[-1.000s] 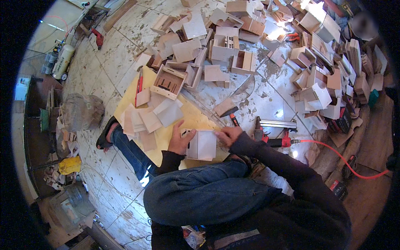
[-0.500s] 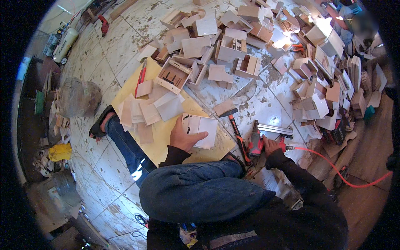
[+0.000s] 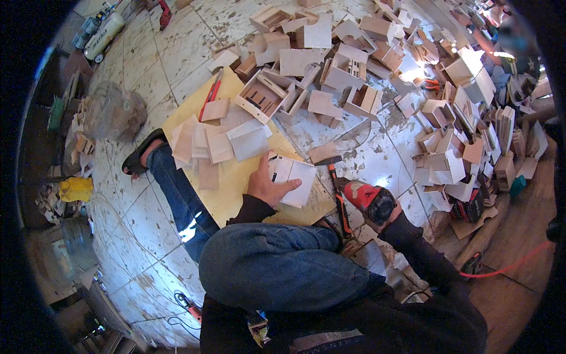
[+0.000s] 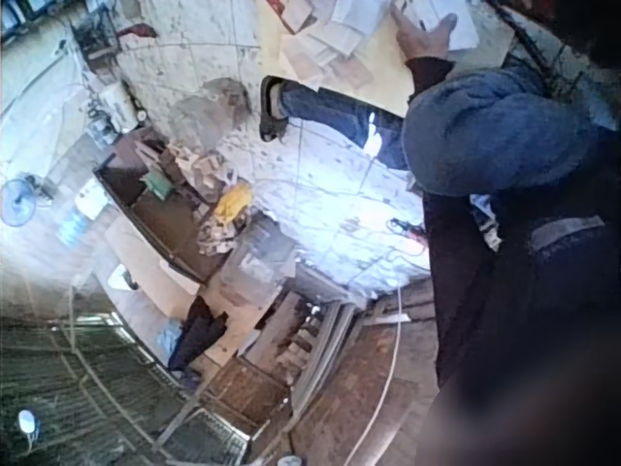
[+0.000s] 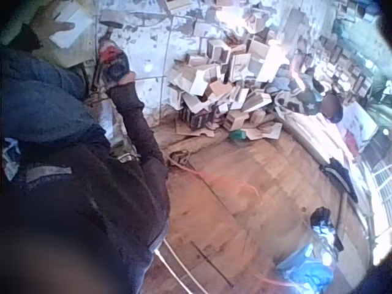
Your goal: The person assembles small wooden boxes by hand, inserting panels into slots and using a pneumatic nail gun to fasten them. Completed boxes are placed on the floor. The person repeats this process for multiple boxes.
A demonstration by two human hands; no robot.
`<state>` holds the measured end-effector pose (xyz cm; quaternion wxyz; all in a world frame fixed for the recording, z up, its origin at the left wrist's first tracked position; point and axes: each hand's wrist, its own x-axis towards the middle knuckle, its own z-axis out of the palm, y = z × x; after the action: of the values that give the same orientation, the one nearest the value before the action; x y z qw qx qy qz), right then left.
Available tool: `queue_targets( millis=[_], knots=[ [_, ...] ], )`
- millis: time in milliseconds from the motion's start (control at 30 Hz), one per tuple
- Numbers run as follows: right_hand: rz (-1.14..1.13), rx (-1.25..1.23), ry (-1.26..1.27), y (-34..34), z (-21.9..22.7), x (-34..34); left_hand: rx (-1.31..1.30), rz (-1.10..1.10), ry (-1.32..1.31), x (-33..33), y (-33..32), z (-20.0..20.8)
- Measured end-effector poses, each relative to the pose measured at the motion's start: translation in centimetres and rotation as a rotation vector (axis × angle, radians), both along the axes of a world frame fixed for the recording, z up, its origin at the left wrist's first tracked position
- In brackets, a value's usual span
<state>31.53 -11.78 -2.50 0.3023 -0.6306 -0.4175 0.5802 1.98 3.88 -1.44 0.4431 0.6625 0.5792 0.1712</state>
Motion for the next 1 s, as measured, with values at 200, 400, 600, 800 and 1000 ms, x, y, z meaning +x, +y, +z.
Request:
queue_targets(
  millis=[200, 400, 600, 800, 1000],
  knots=[
    [0.310, 0.154, 0.143, 2.6, 2.4, -1.6, -0.006, -0.025, -0.024, -0.2, 0.4, -0.1],
    [0.568, 0.315, -0.193, 4.4, 2.1, -2.7, 0.089, -0.018, -0.029, -0.4, 0.3, -0.7],
    [0.724, 0.375, -0.302, 5.3, 4.1, -2.1, -0.030, -0.037, -0.073, -0.6, 0.4, -0.9],
    [0.369, 0.353, -0.224, 3.6, 2.4, -2.0, -0.078, -0.062, 0.031, -0.6, 0.9, -0.1],
    [0.184, 0.334, -0.637, -1.1, -1.6, 2.5, 0.164, -0.130, 0.410, 1.1, -0.1, 2.1]
  ],
)
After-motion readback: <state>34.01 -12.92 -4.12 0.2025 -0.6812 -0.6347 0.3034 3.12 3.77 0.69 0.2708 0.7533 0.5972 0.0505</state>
